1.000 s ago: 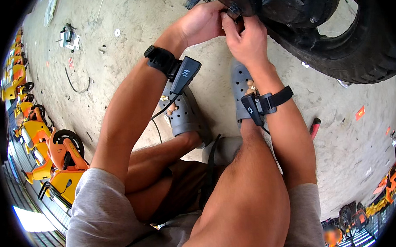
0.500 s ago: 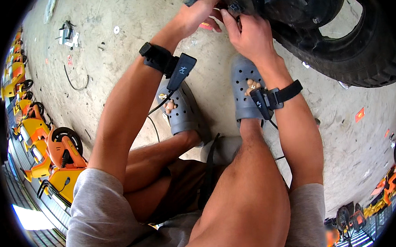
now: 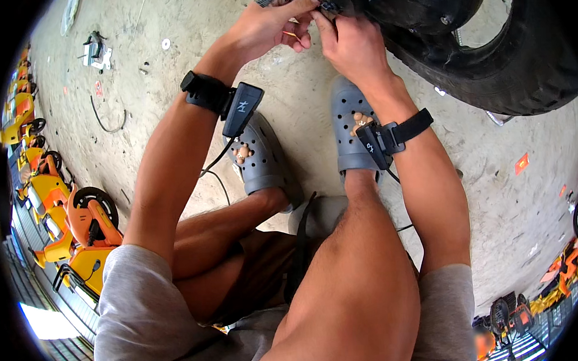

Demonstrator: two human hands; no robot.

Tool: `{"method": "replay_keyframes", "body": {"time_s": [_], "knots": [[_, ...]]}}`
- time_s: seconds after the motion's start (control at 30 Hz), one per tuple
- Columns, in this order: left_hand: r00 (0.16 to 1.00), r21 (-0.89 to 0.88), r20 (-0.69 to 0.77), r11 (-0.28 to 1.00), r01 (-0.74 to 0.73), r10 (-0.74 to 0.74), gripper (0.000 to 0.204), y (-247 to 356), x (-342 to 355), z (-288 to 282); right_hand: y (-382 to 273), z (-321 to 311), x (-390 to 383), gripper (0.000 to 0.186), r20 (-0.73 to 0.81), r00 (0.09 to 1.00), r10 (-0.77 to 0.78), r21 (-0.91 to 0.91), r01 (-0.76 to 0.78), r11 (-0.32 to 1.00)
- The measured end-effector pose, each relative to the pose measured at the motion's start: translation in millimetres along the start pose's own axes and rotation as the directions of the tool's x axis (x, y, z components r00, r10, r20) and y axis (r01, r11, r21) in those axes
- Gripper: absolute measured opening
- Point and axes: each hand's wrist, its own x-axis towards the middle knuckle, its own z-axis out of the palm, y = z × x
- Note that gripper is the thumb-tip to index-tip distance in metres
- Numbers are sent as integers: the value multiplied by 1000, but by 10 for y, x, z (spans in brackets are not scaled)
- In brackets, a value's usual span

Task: The person is sitting on the floor in a workshop, working on the rear wheel assembly of a motorcycle. They are repeatedly handling a metal spring and a cable, attempting to attach them to the wheel hub area. The person manipulates the spring and cable with both hands, trying to fit them into place on the motorcycle's rear suspension or brake mechanism.

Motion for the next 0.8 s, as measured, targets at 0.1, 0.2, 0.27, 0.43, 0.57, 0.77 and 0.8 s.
{"method": "replay_keyframes", "body": {"time_s": [0.1, 0.2, 0.27, 0.43, 0.57, 0.77, 0.8], "knots": [[997, 10, 33, 997, -75, 75, 28, 21, -15, -68, -24, 19, 33, 19, -47, 998, -35, 35, 37, 999], [993, 63, 34, 991, -114, 112, 29, 67, -22, -85, -6, 5, 29, 19, -51, 996, -80, 35, 81, 996], [996, 59, 10, 994, -93, 93, 30, 65, -18, -113, -6, -20, 23, 19, -45, 994, -98, 6, 98, 995], [999, 46, -29, 999, 23, -22, 34, 71, -9, -243, 38, 74, -1, 18, -27, 999, -43, -27, 43, 999], [998, 49, -58, 999, 2, 1, 27, 94, -1, -284, 59, 84, 14, 17, -47, 994, -95, -19, 94, 995], [999, -107, -23, 994, 31, -34, 24, 146, -22, -309, -23, 38, 33, 16, -46, 998, -35, -48, 33, 998], [999, -133, -6, 991, 30, -31, 24, 132, -10, -302, -16, 49, 33, 17, -48, 998, -41, -48, 38, 998]]}}
